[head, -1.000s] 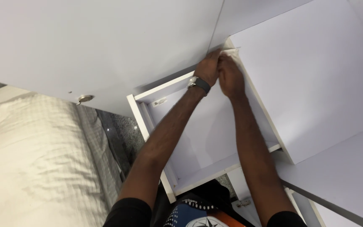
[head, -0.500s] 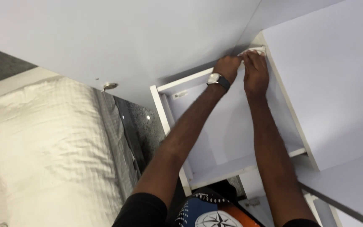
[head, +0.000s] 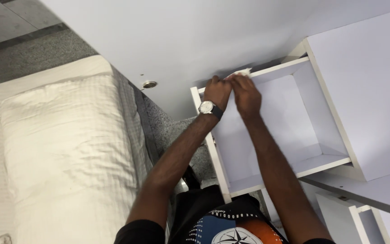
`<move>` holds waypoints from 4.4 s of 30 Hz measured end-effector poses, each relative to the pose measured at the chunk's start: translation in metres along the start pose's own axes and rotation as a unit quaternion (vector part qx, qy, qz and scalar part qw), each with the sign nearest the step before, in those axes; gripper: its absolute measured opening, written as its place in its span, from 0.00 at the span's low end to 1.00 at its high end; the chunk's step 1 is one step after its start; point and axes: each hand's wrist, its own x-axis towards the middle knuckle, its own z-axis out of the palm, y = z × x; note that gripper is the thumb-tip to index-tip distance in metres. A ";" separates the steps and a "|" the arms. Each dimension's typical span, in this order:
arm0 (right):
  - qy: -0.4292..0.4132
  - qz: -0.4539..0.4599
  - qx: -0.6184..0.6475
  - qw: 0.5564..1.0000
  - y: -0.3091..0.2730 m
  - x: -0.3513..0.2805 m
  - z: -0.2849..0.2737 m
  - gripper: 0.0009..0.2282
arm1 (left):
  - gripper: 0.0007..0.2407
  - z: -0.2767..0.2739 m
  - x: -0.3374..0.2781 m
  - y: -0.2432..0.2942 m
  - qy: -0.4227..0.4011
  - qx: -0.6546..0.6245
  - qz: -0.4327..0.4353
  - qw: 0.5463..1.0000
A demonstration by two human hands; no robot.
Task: The person cleans the interior of a white cabinet drawer using a white cloth. They wipe the bottom, sides, and front edge of the drawer, then close it and wipe the exterior surface. The person repeats this process for multiple drawers in the cabinet.
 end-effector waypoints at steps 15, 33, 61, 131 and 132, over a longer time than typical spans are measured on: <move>-0.073 0.035 -0.016 0.997 -0.055 0.001 0.032 0.09 | 0.04 -0.002 -0.016 -0.082 -0.022 0.036 0.070 0.997; -0.144 0.249 0.005 0.958 -0.077 0.009 0.075 0.08 | 0.18 -0.069 -0.073 -0.119 0.091 -0.109 0.166 0.976; -0.015 0.213 -0.146 0.966 -0.207 -0.251 -0.069 0.04 | 0.14 -0.107 -0.241 0.015 -0.097 -0.199 0.352 0.909; 0.081 0.319 -0.318 0.889 -0.007 -0.241 -0.171 0.11 | 0.02 0.024 -0.115 0.263 -0.149 -0.326 0.216 0.908; 0.091 0.323 -0.299 0.893 -0.019 -0.243 -0.168 0.11 | 0.04 0.004 -0.126 0.258 -0.174 -0.290 0.215 0.916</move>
